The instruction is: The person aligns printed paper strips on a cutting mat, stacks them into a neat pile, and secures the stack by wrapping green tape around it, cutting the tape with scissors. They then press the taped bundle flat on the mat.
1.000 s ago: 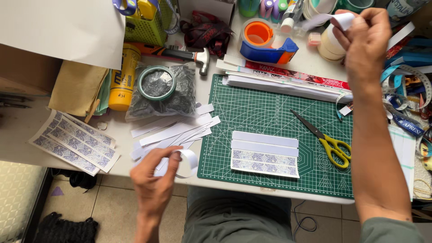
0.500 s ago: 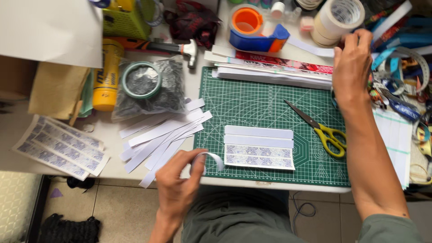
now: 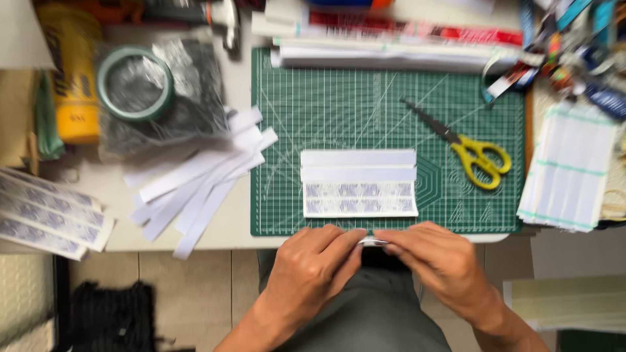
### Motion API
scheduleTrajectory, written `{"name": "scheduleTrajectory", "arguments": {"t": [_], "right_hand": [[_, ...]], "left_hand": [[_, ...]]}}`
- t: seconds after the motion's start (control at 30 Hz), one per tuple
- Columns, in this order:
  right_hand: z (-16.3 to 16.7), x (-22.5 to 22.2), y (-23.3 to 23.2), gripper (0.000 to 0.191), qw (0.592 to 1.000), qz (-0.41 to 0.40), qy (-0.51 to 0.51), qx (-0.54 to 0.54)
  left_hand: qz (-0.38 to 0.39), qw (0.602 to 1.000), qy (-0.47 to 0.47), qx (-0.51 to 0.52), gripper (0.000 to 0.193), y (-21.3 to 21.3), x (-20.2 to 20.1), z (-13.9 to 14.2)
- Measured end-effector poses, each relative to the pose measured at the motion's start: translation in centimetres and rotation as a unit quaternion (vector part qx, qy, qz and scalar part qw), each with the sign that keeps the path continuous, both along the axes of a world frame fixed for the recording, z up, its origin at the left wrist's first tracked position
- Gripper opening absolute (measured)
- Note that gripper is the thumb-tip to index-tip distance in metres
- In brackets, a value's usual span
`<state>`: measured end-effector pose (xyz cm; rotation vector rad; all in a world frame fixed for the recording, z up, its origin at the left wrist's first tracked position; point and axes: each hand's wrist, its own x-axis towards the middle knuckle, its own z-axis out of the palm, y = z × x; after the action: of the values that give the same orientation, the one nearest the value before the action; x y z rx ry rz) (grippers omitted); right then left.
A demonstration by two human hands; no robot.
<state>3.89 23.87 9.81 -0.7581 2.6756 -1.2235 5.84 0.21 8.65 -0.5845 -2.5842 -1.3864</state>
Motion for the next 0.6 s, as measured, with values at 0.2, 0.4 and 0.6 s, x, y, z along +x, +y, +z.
{"name": "scheduleTrajectory", "arguments": {"t": [0.2, 0.4, 0.6], "right_hand": [[-3.6, 2.6, 5.5, 0.019, 0.970, -0.162, -0.175, -0.055], [-5.2, 1.6, 6.7, 0.020, 0.937, -0.248, -0.213, -0.126], [-6.4, -1.3, 3.4, 0.019, 0.930, -0.338, -0.129, -0.066]], "left_hand": [[-0.022, 0.989, -0.126, 0.072, 0.020, -1.3, 0.4, -1.5], [0.041, 0.951, -0.288, 0.109, 0.017, -2.2, -1.1, -1.9], [0.199, 0.958, -0.196, 0.062, 0.011, -0.9, -2.6, -3.1]]}}
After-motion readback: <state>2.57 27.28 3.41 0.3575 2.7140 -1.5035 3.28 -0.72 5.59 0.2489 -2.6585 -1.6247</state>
